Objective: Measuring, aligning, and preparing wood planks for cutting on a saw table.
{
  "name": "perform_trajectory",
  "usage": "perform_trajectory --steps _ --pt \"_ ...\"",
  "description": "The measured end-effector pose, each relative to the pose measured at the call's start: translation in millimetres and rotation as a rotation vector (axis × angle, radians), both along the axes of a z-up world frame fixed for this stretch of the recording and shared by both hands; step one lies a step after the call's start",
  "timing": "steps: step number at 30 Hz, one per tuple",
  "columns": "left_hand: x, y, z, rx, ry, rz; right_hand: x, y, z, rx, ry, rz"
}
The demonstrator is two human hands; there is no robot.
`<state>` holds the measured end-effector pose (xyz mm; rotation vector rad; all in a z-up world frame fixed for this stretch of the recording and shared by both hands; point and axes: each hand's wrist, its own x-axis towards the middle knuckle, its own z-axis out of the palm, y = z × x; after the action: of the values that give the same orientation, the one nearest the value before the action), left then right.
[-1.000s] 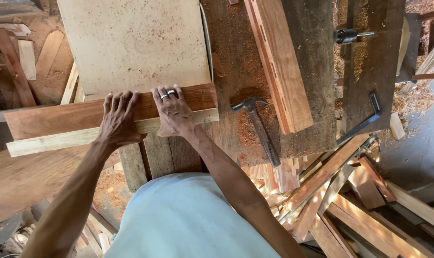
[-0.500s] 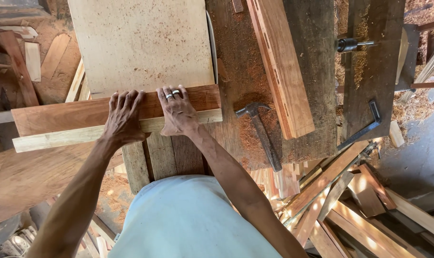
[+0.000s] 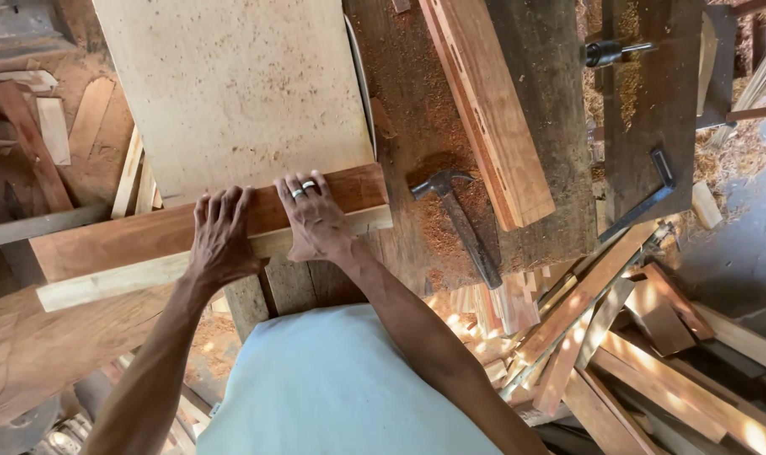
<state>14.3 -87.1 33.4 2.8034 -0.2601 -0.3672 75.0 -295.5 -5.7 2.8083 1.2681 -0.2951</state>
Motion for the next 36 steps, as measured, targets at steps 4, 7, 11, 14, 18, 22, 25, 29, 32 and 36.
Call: perform_trajectory --steps 4,7,11,14,18,22,25,29,32,36 --pt "-1.6 23.5 2.0 -0.077 -0.006 -0.055 -6.8 -0.4 3.7 -0.471 -0.371 0.135" --pt "-4.6 79.3 -23.6 -0.184 -0.035 0.141 -4.6 -0.8 25.8 0.118 0.097 -0.082" --pt "4.6 122.1 -52.8 0.084 0.015 0.599 -8.4 -2.7 25.0 0.194 0.172 -0.102" --pt "12.2 119.6 -54.5 0.008 0.059 0.629 -13.2 -1.7 -3.7 0.284 -0.032 -0.103" --pt "15.8 98.7 -35.7 0.008 -0.029 0.679 -4.3 -4.1 34.2 0.216 0.104 -0.096" --pt "13.3 99.6 -39.8 0.011 0.000 0.682 -9.2 -3.6 28.7 0.354 0.010 -0.102" --pt "20.2 102.6 -46.1 0.004 0.013 0.689 -1.6 -2.7 33.7 0.262 0.236 -0.104" --pt "19.1 107.7 -53.9 0.000 0.049 0.694 -1.0 -2.1 41.0 0.303 0.036 -0.104" --pt "20.2 110.6 -59.0 -0.007 0.045 0.685 -1.1 -2.7 31.2 0.317 0.170 -0.102" --pt "17.9 110.9 -61.2 -0.014 0.031 0.669 -16.0 -1.3 -13.3 0.301 0.021 -0.079"
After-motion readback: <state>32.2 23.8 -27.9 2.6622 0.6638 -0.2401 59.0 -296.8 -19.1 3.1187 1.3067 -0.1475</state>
